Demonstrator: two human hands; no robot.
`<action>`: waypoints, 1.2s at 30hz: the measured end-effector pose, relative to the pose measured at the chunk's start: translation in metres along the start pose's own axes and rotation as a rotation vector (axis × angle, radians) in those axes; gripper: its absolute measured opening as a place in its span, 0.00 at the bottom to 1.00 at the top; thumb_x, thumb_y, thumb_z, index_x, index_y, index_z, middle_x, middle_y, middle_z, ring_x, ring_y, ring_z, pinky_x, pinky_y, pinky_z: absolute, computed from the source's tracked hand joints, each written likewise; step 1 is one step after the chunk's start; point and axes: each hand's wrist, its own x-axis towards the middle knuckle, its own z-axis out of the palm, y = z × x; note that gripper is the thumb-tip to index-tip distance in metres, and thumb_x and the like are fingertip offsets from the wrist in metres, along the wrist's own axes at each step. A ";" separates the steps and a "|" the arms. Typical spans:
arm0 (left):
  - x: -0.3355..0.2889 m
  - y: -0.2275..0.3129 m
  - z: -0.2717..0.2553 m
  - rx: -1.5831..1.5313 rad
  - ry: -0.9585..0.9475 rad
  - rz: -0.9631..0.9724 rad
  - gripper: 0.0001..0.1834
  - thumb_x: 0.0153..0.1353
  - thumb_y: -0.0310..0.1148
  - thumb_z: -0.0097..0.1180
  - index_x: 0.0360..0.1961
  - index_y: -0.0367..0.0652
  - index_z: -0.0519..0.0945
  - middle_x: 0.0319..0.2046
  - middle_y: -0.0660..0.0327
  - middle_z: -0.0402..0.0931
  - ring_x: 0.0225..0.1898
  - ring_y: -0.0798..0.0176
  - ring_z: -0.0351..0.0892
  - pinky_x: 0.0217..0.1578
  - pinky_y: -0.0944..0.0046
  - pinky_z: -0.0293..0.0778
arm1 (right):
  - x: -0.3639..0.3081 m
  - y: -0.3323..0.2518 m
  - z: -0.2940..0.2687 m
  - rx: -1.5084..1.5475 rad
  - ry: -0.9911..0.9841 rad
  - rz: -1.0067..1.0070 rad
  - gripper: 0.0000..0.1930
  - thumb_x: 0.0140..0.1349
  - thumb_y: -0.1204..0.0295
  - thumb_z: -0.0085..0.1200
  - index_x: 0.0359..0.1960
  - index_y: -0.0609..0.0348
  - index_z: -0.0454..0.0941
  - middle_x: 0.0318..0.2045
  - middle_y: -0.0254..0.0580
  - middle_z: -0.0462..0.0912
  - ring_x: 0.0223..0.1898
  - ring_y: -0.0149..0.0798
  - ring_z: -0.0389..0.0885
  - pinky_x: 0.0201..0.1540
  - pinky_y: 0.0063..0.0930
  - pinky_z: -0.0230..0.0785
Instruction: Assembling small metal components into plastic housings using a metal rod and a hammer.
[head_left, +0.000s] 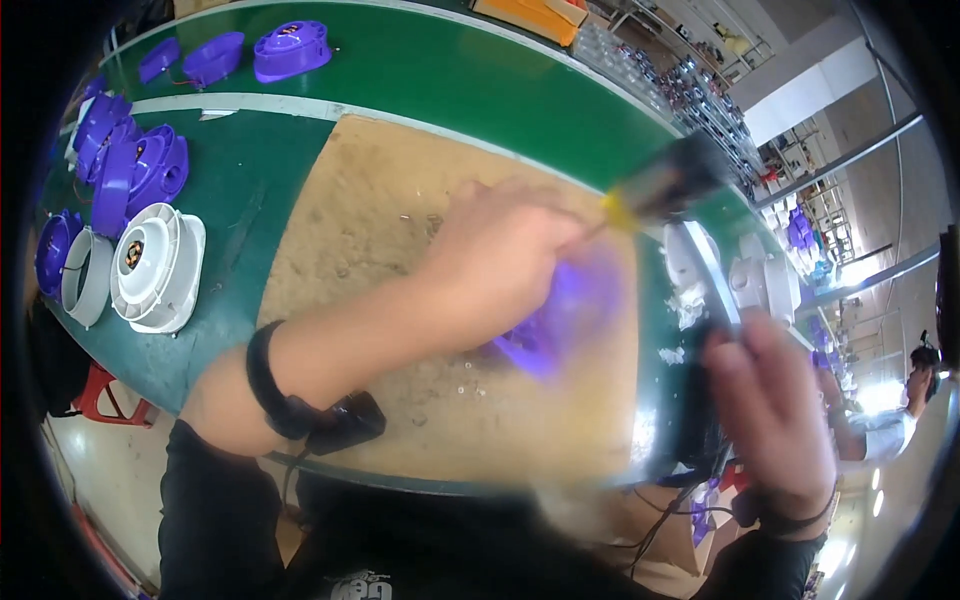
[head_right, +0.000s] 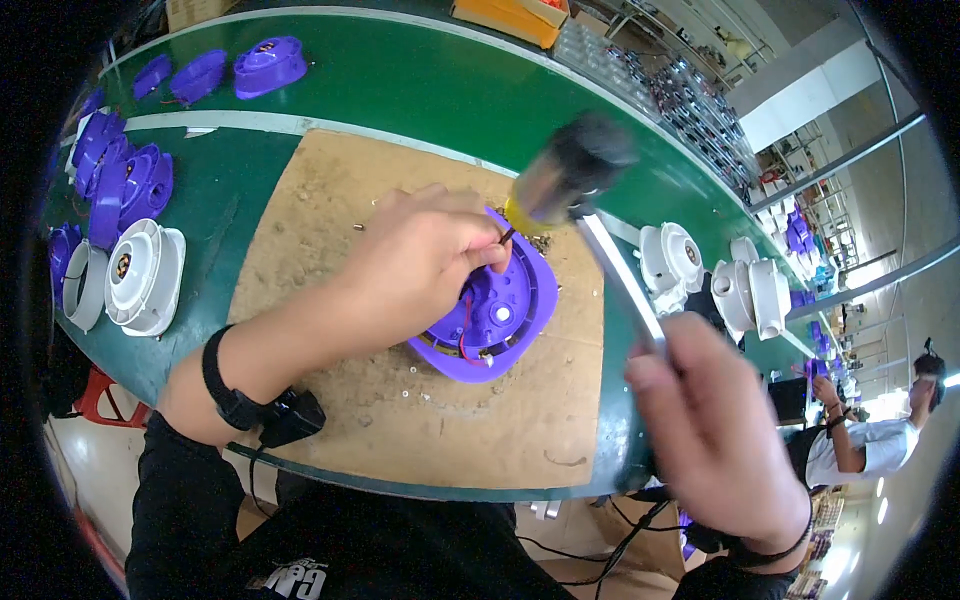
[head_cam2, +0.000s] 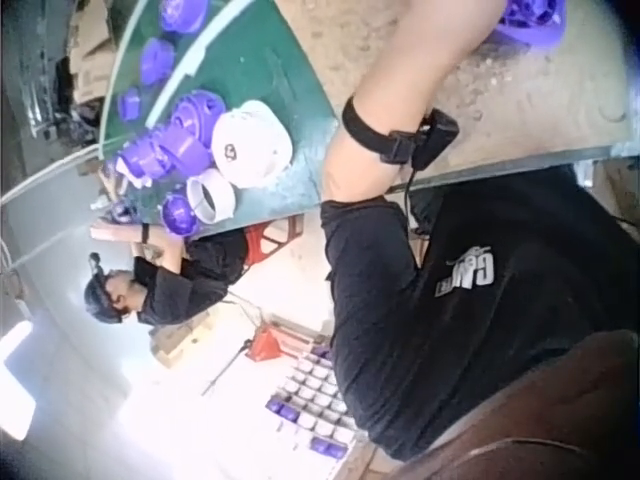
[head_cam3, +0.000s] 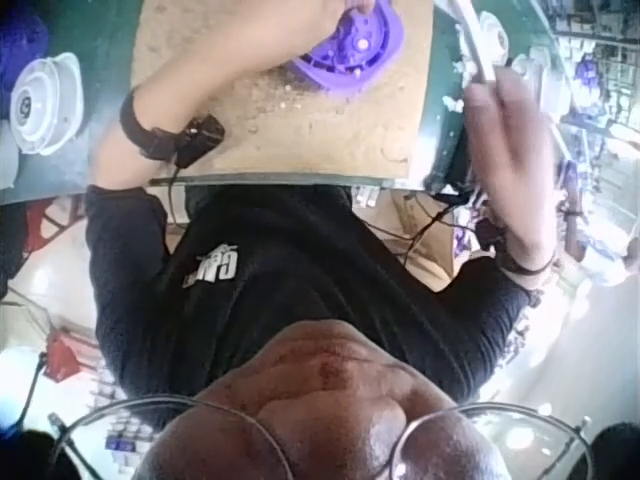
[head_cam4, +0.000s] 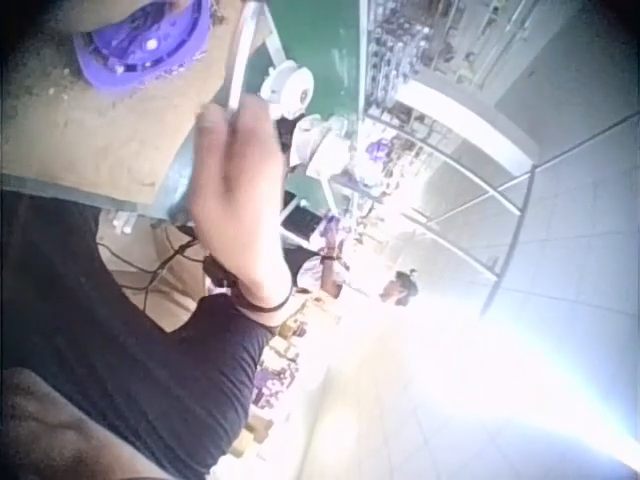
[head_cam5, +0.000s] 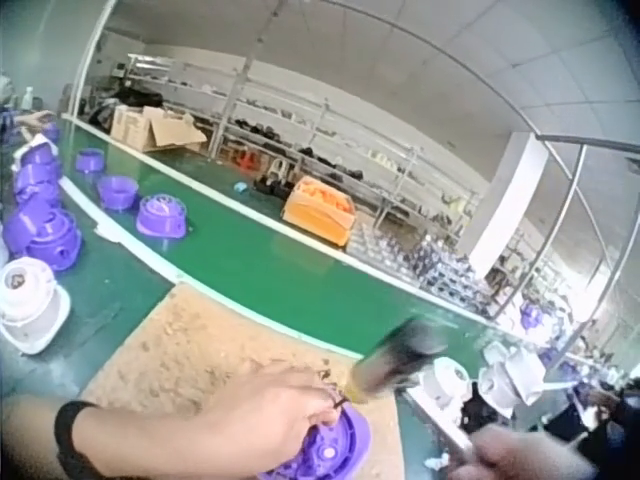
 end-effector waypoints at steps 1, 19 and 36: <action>0.002 0.000 0.001 -0.003 0.002 0.002 0.04 0.55 0.24 0.54 0.26 0.42 0.80 0.29 0.58 0.77 0.37 0.51 0.75 0.39 0.54 0.68 | -0.010 -0.010 -0.005 0.141 0.180 0.019 0.08 0.67 0.69 0.50 0.40 0.61 0.72 0.22 0.35 0.72 0.19 0.26 0.66 0.21 0.18 0.58; 0.004 -0.001 -0.006 -0.109 -0.078 -0.002 0.08 0.63 0.30 0.52 0.30 0.39 0.81 0.27 0.56 0.77 0.30 0.55 0.77 0.33 0.60 0.71 | 0.004 -0.001 -0.017 0.623 0.597 -0.511 0.15 0.73 0.60 0.39 0.38 0.60 0.67 0.20 0.29 0.63 0.12 0.22 0.60 0.10 0.16 0.50; 0.030 -0.022 -0.062 -0.679 0.144 -0.312 0.15 0.70 0.40 0.47 0.34 0.42 0.80 0.23 0.72 0.69 0.28 0.79 0.65 0.32 0.76 0.60 | 0.096 0.207 0.074 -0.222 0.391 0.107 0.13 0.62 0.70 0.53 0.42 0.68 0.72 0.34 0.60 0.80 0.38 0.58 0.80 0.41 0.42 0.71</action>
